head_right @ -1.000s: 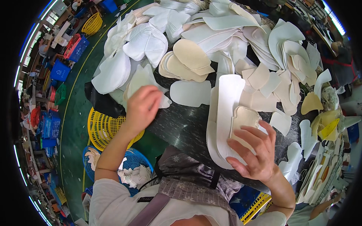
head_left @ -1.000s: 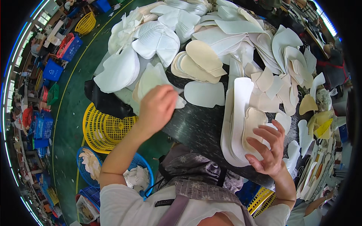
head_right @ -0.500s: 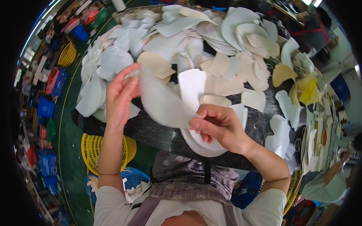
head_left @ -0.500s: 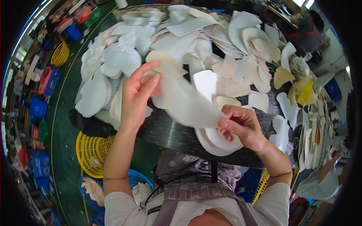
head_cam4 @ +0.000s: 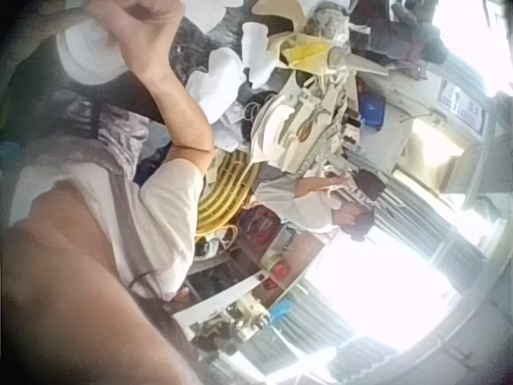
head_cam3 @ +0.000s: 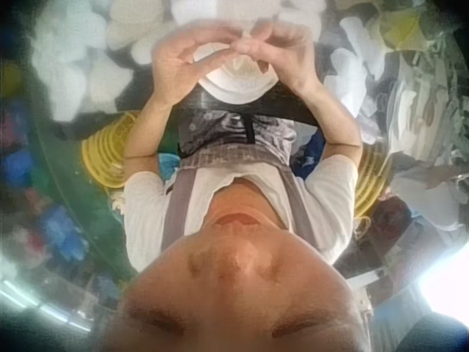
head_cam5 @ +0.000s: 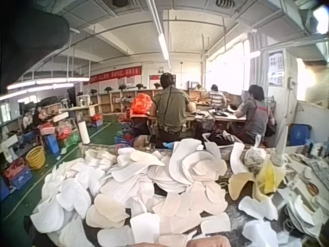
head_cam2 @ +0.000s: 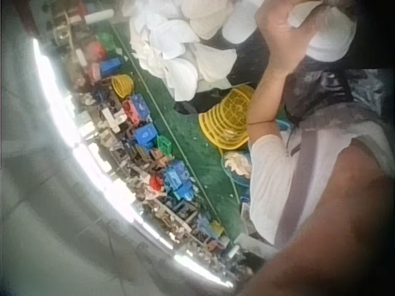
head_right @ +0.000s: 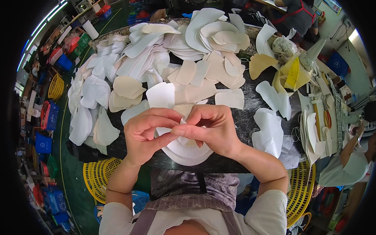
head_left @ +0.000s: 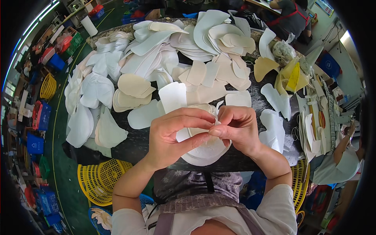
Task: The person retrieves shoe component pieces from a basket, aligns and layers foam and fabric pieces together by hand, and applies adhesive with a small brush to join the components.
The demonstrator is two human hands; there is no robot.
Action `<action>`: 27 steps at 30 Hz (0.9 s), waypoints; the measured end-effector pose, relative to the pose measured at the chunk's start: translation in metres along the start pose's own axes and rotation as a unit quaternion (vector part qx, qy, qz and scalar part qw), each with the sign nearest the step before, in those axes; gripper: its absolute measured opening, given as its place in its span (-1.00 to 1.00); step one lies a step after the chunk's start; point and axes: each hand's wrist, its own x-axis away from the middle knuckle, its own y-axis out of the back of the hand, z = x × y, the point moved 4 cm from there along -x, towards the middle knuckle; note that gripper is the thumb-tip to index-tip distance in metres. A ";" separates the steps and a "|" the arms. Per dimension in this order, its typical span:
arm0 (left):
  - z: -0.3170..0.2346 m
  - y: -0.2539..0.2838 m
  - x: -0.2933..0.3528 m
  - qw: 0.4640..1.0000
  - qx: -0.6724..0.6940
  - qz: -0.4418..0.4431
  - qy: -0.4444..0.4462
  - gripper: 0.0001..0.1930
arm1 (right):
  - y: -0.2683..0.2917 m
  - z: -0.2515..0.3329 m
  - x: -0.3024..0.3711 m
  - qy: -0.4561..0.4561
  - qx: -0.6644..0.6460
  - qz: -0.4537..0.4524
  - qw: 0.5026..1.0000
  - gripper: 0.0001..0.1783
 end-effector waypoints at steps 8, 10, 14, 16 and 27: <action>0.033 -0.011 0.007 0.920 0.309 -0.147 0.191 -0.89 | 0.007 -0.003 0.009 0.255 0.330 -0.014 0.909 -0.73; 0.032 -0.008 0.007 0.908 0.336 -0.163 0.189 -0.88 | 0.006 0.004 0.013 0.293 0.410 -0.004 0.863 -0.75; 0.023 -0.021 0.007 0.944 0.204 -0.186 0.179 -0.92 | -0.017 0.021 0.016 0.459 0.516 -0.001 0.723 -0.82; 0.023 -0.013 0.006 0.957 0.130 -0.199 0.167 -0.92 | -0.018 0.015 0.013 0.492 0.518 0.038 0.699 -0.83; 0.032 0.066 0.009 0.931 -0.040 -0.353 0.080 -0.86 | 0.181 -0.003 0.153 0.037 0.526 -0.363 0.768 -0.86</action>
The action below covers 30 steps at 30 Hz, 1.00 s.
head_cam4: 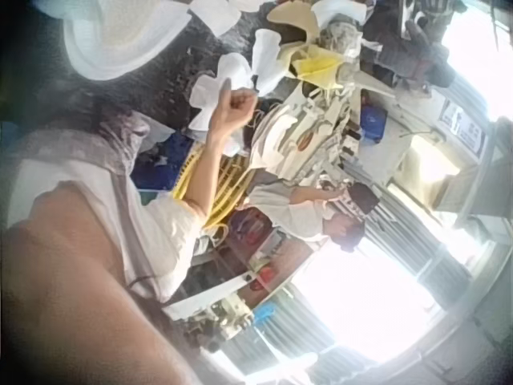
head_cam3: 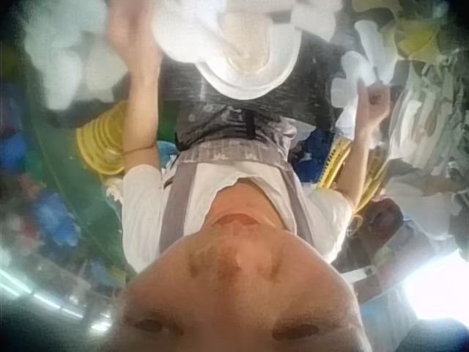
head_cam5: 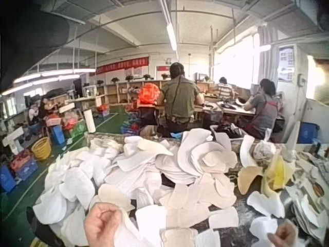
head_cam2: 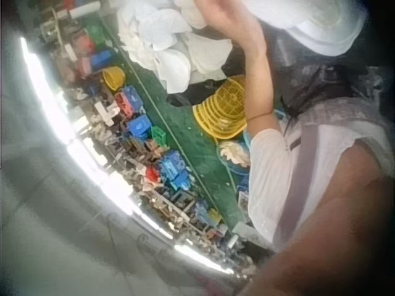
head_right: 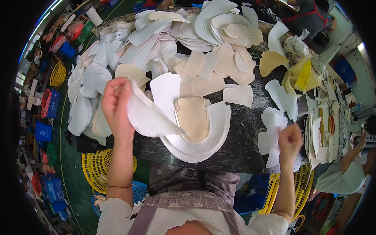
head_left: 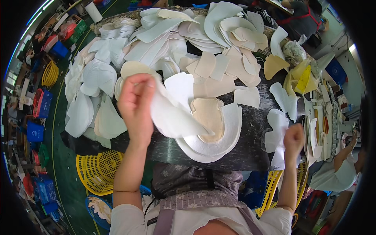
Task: The person retrieves shoe component pieces from a basket, aligns and layers foam and fabric pieces together by hand, and applies adhesive with a small brush to join the components.
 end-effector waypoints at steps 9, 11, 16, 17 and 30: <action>-0.030 -0.060 0.041 0.972 -0.114 0.186 -0.083 -0.87 | -0.056 0.197 0.003 0.338 0.048 0.128 0.931 -0.44; -0.031 -0.068 0.049 0.973 -0.100 0.193 -0.080 -0.86 | -0.089 0.206 0.002 0.340 0.009 0.138 0.930 -0.57; -0.005 -0.047 0.046 0.931 0.160 0.239 0.224 -0.82 | -0.110 0.203 0.008 0.388 -0.051 0.118 0.913 -0.78; -0.003 -0.046 0.049 0.934 0.154 0.225 0.230 -0.76 | -0.112 0.203 0.009 0.395 -0.054 0.113 0.910 -0.82; -0.003 -0.050 0.070 0.979 0.055 0.181 0.070 -0.72 | -0.106 0.208 -0.003 0.426 0.023 0.018 0.904 -0.70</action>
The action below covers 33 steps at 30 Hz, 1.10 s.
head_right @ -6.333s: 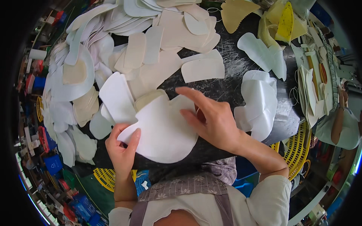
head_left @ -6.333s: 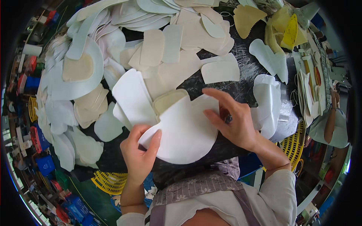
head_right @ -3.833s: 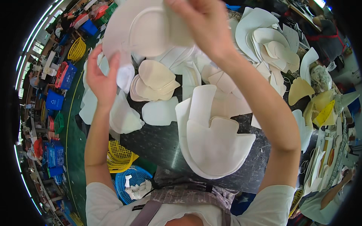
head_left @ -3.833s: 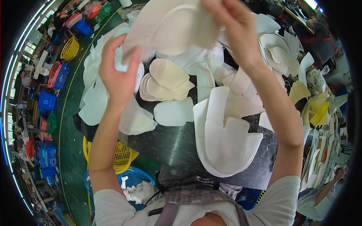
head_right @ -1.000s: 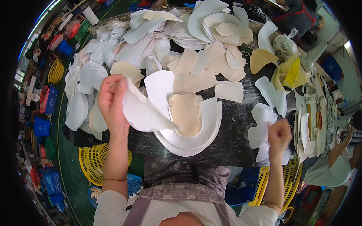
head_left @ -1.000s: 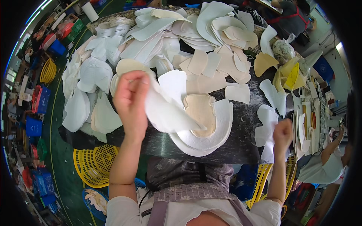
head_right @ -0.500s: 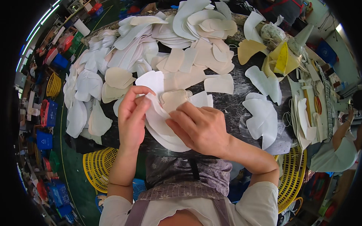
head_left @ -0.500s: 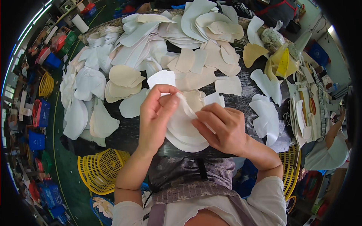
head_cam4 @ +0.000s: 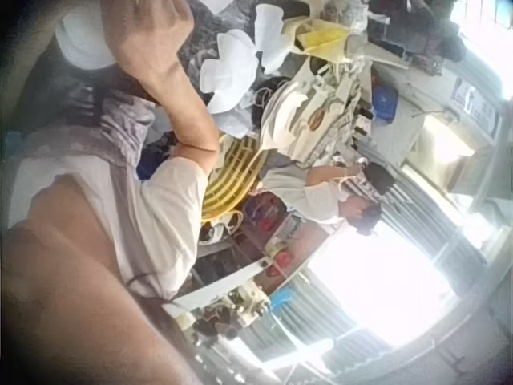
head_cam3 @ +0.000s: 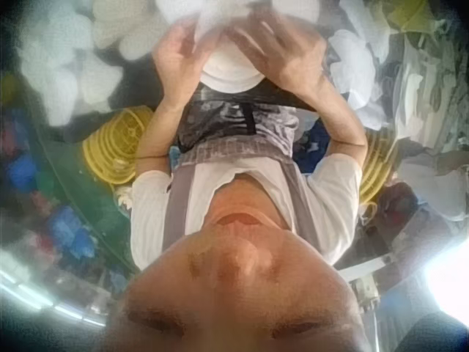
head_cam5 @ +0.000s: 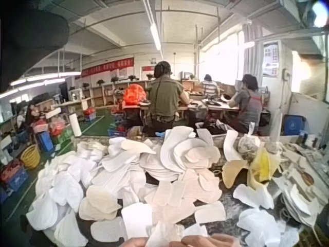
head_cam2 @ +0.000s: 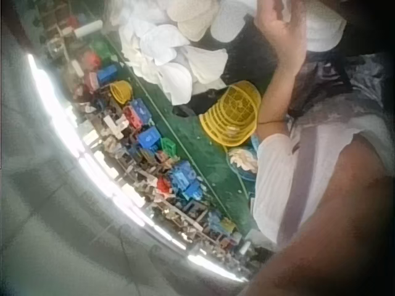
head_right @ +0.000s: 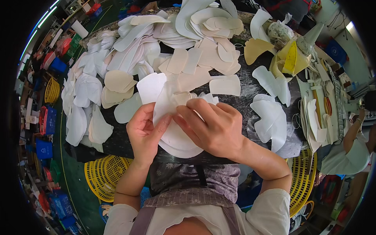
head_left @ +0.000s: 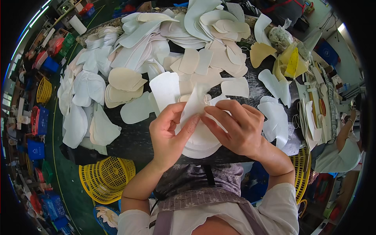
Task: The person retrieves shoe component pieces from a basket, aligns and layers foam and fabric pieces together by hand, and applies adhesive with a small brush to join the components.
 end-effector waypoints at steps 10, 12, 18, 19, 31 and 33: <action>-0.014 0.021 0.002 0.999 -0.034 -0.039 -0.016 -0.68 | -0.010 -0.051 0.021 -0.319 -0.342 0.043 0.883 -0.85; -0.017 0.017 0.002 0.998 -0.047 -0.045 -0.017 -0.69 | 0.003 -0.020 0.009 -0.066 -0.205 0.044 0.976 -0.79; -0.021 0.004 0.006 0.991 -0.115 -0.007 -0.061 -0.67 | 0.000 0.004 0.006 0.002 -0.026 0.033 0.999 -0.67; -0.022 0.004 0.006 0.991 -0.116 -0.009 -0.061 -0.67 | 0.000 0.003 0.005 -0.007 -0.029 0.041 0.999 -0.66; -0.022 0.014 0.006 0.990 -0.140 0.013 -0.021 -0.58 | -0.007 -0.040 0.017 -0.144 -0.289 0.085 0.943 -0.76; -0.022 0.016 0.004 0.974 -0.222 0.047 -0.017 -0.54 | 0.001 -0.042 0.015 -0.193 -0.322 0.104 0.921 -0.63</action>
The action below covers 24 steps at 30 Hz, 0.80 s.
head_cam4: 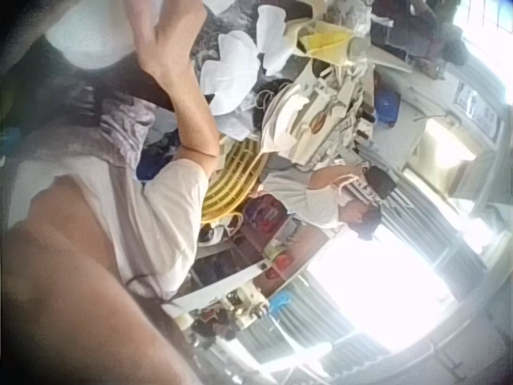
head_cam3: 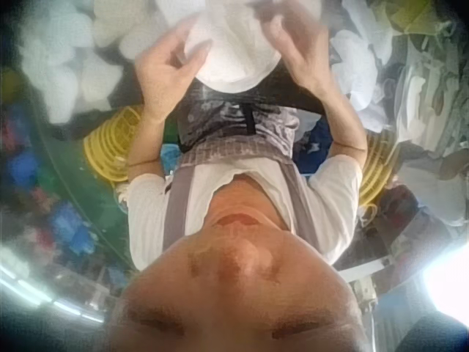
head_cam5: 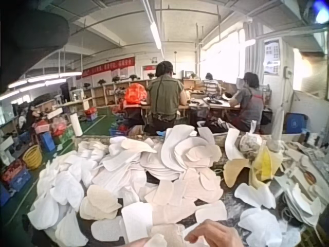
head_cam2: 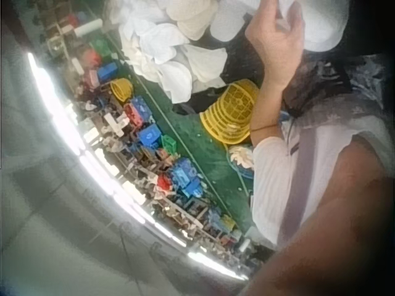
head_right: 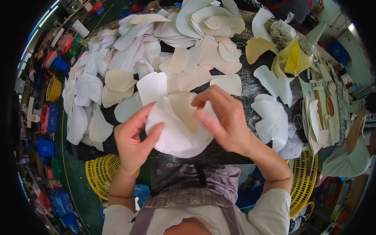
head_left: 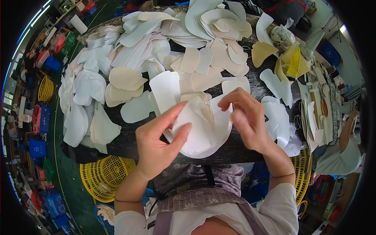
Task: The person retrieves shoe component pieces from a basket, aligns and layers foam and fabric pieces together by hand, and applies adhesive with a small brush to join the components.
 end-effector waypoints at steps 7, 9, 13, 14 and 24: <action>-0.024 0.001 -0.003 0.989 -0.131 0.032 -0.066 -0.57 | -0.002 0.012 -0.014 -0.041 0.007 0.031 0.999 -0.83; -0.019 0.008 -0.002 0.991 -0.121 0.035 -0.054 -0.58 | 0.017 -0.001 -0.012 -0.056 0.038 -0.026 0.997 -0.91; -0.019 0.017 0.000 0.997 -0.074 0.024 0.016 -0.59 | 0.033 -0.009 -0.003 -0.104 -0.014 -0.039 0.994 -0.84; -0.024 0.020 -0.001 0.995 -0.102 0.016 -0.016 -0.58 | 0.032 -0.008 0.003 -0.127 -0.090 -0.011 0.988 -0.76; -0.059 -0.035 0.054 0.900 -0.216 0.155 -0.347 -0.68 | -0.023 0.037 0.083 -0.124 -0.405 0.357 0.833 -0.27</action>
